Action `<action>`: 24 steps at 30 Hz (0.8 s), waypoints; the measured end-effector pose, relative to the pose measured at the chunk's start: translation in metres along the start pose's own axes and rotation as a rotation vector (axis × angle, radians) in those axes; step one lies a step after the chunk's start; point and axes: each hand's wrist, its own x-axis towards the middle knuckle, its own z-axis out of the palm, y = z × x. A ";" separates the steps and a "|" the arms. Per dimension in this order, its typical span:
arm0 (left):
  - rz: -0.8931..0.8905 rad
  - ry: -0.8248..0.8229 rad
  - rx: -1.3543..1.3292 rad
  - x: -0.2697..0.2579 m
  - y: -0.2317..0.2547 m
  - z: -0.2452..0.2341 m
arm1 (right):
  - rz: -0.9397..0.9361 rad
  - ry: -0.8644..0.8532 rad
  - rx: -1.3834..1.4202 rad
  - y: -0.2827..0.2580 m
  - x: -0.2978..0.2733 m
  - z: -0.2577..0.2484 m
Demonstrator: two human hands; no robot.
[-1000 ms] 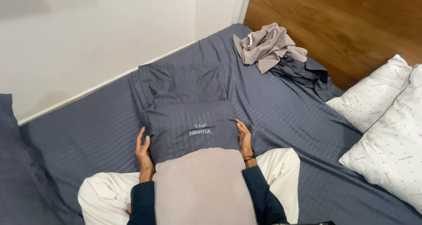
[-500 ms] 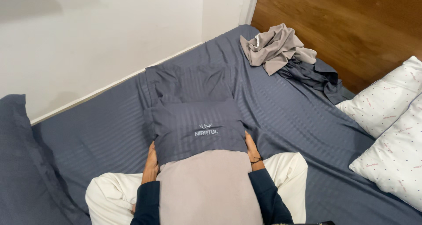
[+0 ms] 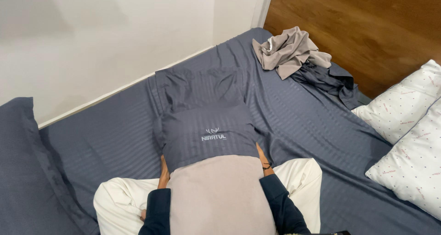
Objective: The person sits on a bed and puts a dark blue pillowcase onto a light-colored pillow. They align the corners, pull the fabric over the pillow, and smooth the surface to fit the case properly.
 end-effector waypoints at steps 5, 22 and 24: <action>0.118 0.167 0.223 0.012 -0.006 0.003 | -0.032 0.017 0.000 -0.007 0.003 0.002; -0.061 0.207 -0.054 0.027 -0.017 -0.008 | -0.095 0.050 0.006 -0.009 0.003 -0.004; 0.084 0.146 -0.124 0.030 -0.026 -0.006 | -0.104 0.052 0.003 -0.011 0.005 -0.002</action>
